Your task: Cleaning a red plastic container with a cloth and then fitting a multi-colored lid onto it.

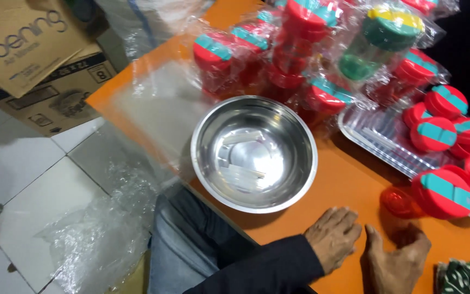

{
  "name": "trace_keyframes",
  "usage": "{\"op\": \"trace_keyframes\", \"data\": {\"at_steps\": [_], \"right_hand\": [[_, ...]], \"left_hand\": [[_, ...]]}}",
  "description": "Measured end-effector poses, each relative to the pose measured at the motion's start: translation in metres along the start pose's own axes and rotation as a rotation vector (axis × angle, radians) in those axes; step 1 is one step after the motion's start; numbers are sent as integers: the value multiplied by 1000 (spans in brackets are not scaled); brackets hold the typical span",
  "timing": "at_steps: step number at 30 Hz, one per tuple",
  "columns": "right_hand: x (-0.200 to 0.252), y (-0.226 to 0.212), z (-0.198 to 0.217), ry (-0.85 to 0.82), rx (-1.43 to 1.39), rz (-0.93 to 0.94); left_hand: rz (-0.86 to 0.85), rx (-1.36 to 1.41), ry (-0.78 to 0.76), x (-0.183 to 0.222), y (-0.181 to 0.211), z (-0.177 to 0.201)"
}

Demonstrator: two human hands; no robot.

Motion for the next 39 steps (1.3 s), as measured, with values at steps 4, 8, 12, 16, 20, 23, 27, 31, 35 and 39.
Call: {"op": "trace_keyframes", "data": {"at_steps": [4,8,12,16,20,23,27,31,35,39], "right_hand": [[30,-7,-6,149,-68,179],[32,78,-43,55,-268,406],[35,183,-118,-449,-240,626],[82,-71,-25,-193,-330,769],[91,-138,-44,-177,-499,1116],[97,-190,-46,-392,-595,1323],[112,-228,-74,-365,-393,1525],[119,-250,-108,-190,23,1634],[120,-262,-127,187,711,1780],[124,-252,-147,-197,241,1448]], "left_hand": [[-43,233,82,28,12,69],[-67,280,312,67,5,83],[-93,259,636,100,-2,131],[-64,84,1149,103,-13,178],[149,1,1046,112,-44,250],[404,-376,905,121,-111,259],[572,-670,576,136,-196,251],[643,-715,416,150,-241,233],[608,-697,523,154,-254,224],[499,-705,703,153,-259,219]]}}
Point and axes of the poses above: each hand's wrist, its own x-axis away from the middle knuckle, its own z-axis out of the back of the hand, y = z × x, the point moved 1 cm from there along -x, towards the middle knuckle, and after that the axes turned 2 degrees about y, right-handed, at the moved point
